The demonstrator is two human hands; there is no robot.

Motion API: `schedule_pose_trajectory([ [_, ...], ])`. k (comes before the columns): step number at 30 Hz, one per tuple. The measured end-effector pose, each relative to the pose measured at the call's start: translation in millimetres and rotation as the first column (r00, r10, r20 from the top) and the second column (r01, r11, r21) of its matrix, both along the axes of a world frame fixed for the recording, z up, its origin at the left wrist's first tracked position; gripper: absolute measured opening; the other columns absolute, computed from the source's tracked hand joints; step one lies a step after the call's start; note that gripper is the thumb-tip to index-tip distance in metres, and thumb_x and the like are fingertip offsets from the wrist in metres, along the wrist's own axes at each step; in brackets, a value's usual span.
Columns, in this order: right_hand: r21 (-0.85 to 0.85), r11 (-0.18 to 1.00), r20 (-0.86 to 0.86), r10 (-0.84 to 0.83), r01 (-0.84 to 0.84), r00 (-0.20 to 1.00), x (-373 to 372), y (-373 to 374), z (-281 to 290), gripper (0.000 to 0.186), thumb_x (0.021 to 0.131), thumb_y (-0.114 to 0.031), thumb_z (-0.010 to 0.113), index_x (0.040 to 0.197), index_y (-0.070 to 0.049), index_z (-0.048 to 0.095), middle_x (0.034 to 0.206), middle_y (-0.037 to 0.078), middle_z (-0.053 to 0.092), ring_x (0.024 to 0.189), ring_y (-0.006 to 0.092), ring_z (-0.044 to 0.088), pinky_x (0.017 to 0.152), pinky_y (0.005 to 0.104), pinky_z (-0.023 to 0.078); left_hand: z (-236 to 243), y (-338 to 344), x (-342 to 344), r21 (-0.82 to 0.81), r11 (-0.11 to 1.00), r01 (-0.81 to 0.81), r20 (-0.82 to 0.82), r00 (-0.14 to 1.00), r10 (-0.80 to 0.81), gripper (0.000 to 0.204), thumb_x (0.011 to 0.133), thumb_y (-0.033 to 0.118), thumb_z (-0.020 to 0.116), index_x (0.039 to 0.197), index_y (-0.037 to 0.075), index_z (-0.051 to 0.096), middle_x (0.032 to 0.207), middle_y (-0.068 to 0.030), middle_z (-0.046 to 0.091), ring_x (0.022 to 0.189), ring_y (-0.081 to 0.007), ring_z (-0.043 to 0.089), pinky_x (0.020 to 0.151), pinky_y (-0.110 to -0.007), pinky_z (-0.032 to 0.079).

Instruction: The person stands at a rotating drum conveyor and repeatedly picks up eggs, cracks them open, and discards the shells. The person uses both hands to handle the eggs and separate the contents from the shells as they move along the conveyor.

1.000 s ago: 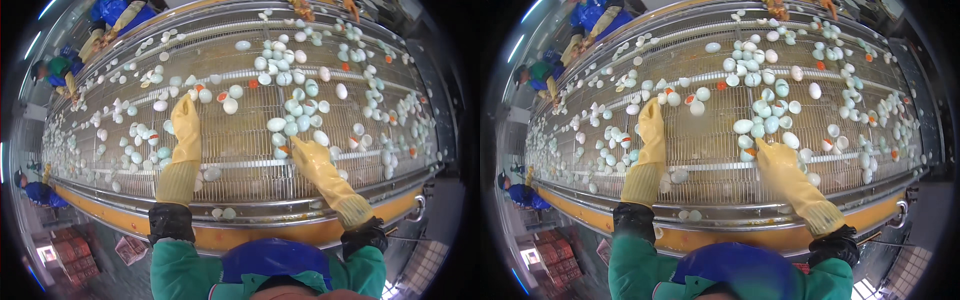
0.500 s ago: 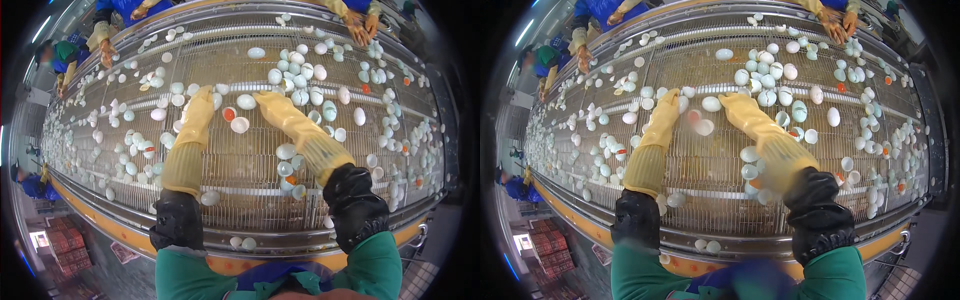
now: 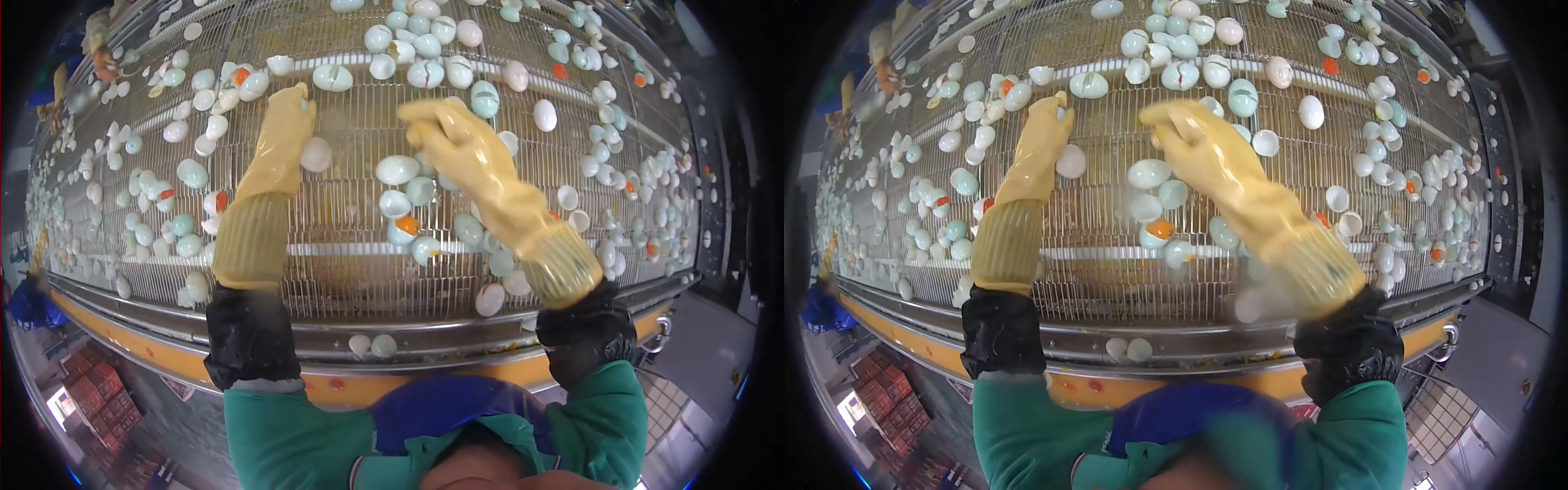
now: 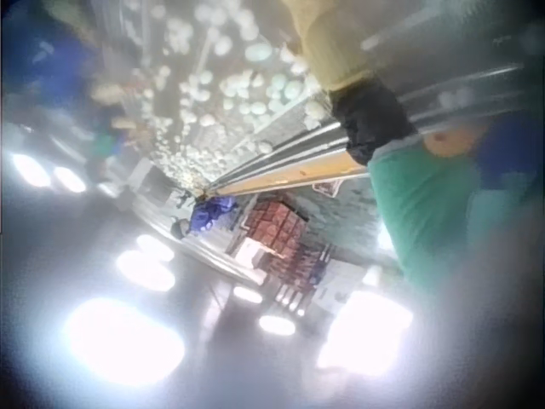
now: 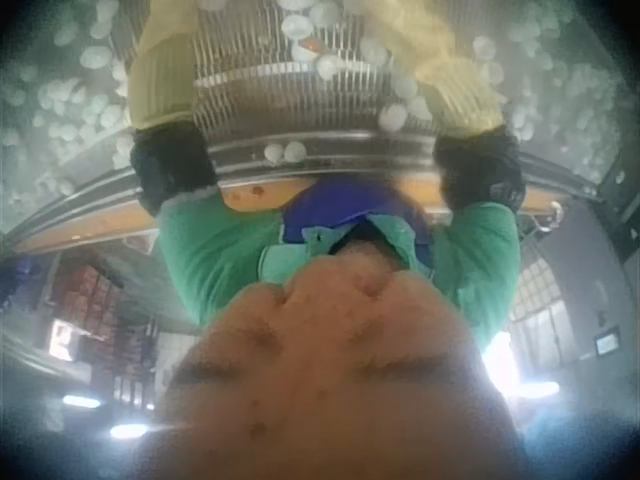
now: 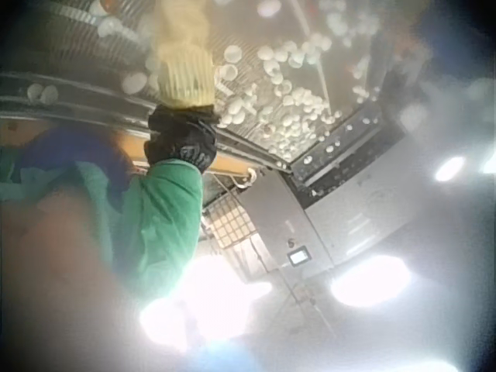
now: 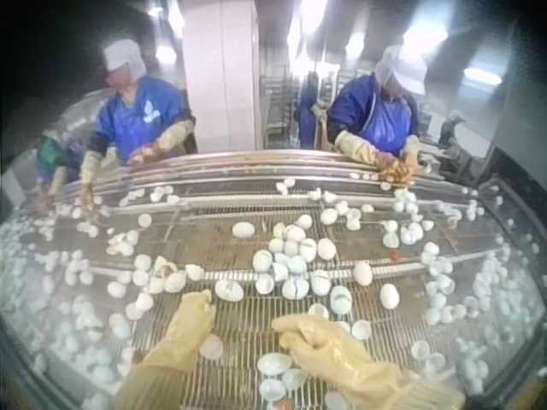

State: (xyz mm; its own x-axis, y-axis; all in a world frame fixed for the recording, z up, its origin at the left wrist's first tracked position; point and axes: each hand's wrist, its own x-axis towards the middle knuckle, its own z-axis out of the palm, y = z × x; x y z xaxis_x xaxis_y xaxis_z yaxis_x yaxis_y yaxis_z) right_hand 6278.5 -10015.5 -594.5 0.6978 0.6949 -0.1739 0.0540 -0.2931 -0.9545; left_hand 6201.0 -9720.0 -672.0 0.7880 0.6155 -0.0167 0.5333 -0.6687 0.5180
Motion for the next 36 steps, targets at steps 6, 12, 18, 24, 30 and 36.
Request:
schedule_pose_trajectory([
  [6,-0.109,0.922,0.089,0.381,-0.372,0.92,-51,-62,-6,0.033,0.099,-0.02,0.059,0.131,-0.016,0.068,0.109,0.015,0.072,0.093,0.0335,0.07,0.083,0.04,0.058,14,-24,-37,0.096,0.965,-0.243,0.075,0.969,0.237,0.04,0.094,0.031,0.071,0.121,0.003,0.066,0.106,-0.0135,0.076,0.073,-0.0205,0.067,0.073,-0.034,0.053],
  [12,-0.565,0.618,0.203,0.746,-0.546,0.635,-67,9,-53,0.03,0.091,-0.01,0.062,0.119,-0.012,0.071,0.108,0.019,0.075,0.097,0.0402,0.074,0.08,0.0481,0.06,96,-139,-89,-0.807,0.59,-0.004,0.315,0.843,0.436,0.032,0.1,0.024,0.069,0.117,-0.002,0.065,0.1,-0.0165,0.078,0.057,-0.0043,0.054,0.045,-0.018,0.037],
  [18,-0.543,0.651,0.371,0.752,-0.53,0.544,-104,4,-74,0.029,0.092,-0.012,0.06,0.119,-0.009,0.071,0.108,0.019,0.075,0.102,0.0378,0.074,0.082,0.0473,0.061,86,-224,-182,-0.301,0.943,0.145,0.422,0.907,-0.005,0.037,0.105,0.027,0.06,0.126,-0.002,0.066,0.101,-0.0077,0.073,0.059,-0.0023,0.048,0.047,-0.017,0.033],
  [24,0.179,0.95,0.134,0.232,-0.254,0.963,-66,-55,-79,0.026,0.098,-0.016,0.059,0.119,-0.007,0.072,0.094,0.014,0.075,0.074,0.022,0.071,0.066,0.0356,0.056,111,-319,-190,-0.968,0.221,0.12,0.194,0.915,0.353,0.051,0.102,0.032,0.064,0.135,-0.007,0.059,0.112,-0.0186,0.075,0.076,-0.0184,0.07,0.059,-0.029,0.055],
  [30,0.262,0.965,-0.58,0.132,0.031,0.804,-21,-198,-31,0.038,0.104,-0.035,0.061,0.124,-0.004,0.07,0.083,0.009,0.071,0.063,0.0121,0.061,0.056,0.0262,0.048,85,-397,-185,-0.962,0.255,0.099,0.129,0.986,0.104,0.041,0.105,0.022,0.058,0.133,-0.008,0.06,0.098,-0.0229,0.076,0.081,-0.0265,0.075,0.067,-0.033,0.06],
  [36,0.39,0.895,-0.56,0.043,0.217,0.828,-72,-343,-18,0.042,0.103,-0.036,0.06,0.123,0.0,0.07,0.071,0.01,0.07,0.054,0.0165,0.062,0.05,0.0296,0.049,77,-484,-181,-0.965,0.261,0.027,0.035,0.999,0.028,0.03,0.103,0.013,0.06,0.128,0.0,0.067,0.083,-0.014,0.073,0.059,-0.0139,0.065,0.055,-0.025,0.052],
])
